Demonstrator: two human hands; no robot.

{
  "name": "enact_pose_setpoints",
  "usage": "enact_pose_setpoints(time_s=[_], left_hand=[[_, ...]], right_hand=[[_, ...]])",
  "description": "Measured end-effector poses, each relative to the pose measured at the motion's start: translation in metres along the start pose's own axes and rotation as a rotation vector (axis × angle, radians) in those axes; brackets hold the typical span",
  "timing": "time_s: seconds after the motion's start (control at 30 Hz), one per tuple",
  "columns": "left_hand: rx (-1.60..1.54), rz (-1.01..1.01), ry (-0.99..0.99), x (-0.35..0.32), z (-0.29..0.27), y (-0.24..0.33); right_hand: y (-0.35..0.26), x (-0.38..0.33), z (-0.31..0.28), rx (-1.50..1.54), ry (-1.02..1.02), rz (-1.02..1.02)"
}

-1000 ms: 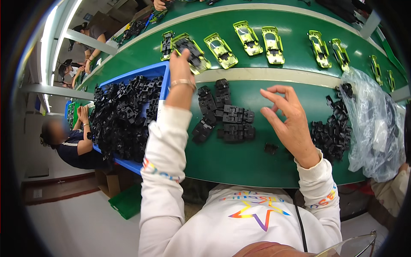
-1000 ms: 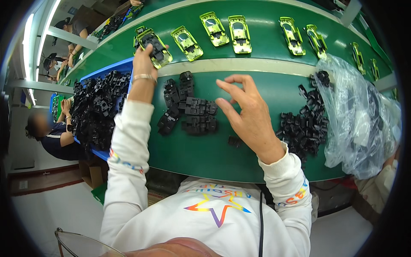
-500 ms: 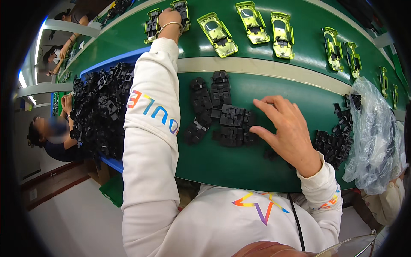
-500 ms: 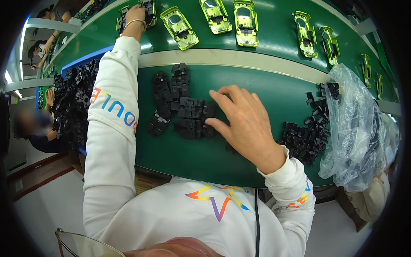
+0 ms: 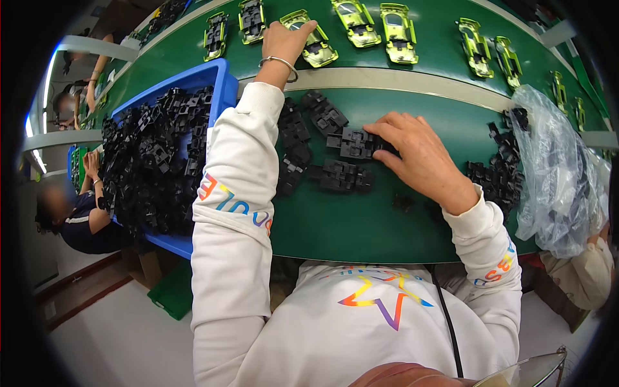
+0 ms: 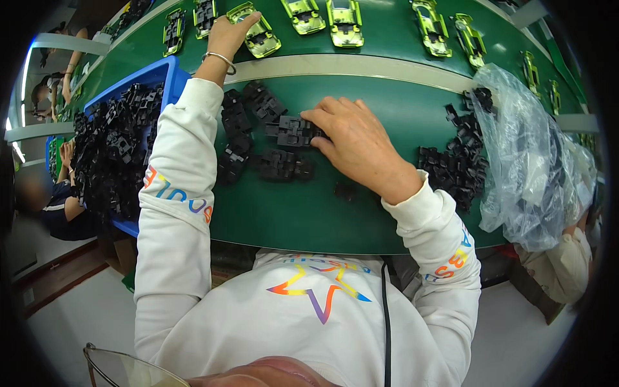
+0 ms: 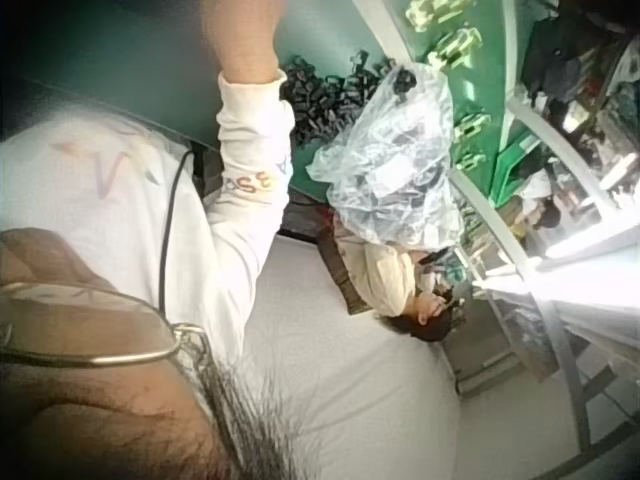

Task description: The person assembles toy cars by attaching small black components to chassis pieces by hand, then pressing the assembled chassis into car bodies.

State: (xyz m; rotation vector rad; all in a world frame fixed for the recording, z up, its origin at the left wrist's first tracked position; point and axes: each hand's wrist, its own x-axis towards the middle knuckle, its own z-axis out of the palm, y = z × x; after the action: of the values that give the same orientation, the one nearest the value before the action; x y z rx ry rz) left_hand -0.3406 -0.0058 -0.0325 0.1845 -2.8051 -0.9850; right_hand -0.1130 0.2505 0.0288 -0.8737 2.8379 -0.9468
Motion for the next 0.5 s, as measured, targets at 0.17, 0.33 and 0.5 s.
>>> enact_pose_setpoints(time_s=[0.17,0.33,0.5], left_hand=[[-0.100,-0.170,-0.039,0.019,-0.003,-0.022],[-0.653,-0.455,-0.026,-0.005,-0.008,0.003],[-1.090,-0.467,0.056,-0.026,-0.032,-0.001]], right_hand=[[0.029,-0.013,-0.028,-0.110,0.054,-0.047],[0.052,-0.030,-0.043,-0.157,0.275,-0.024],[0.021,-0.045,-0.031,-0.074,0.458,0.256]])
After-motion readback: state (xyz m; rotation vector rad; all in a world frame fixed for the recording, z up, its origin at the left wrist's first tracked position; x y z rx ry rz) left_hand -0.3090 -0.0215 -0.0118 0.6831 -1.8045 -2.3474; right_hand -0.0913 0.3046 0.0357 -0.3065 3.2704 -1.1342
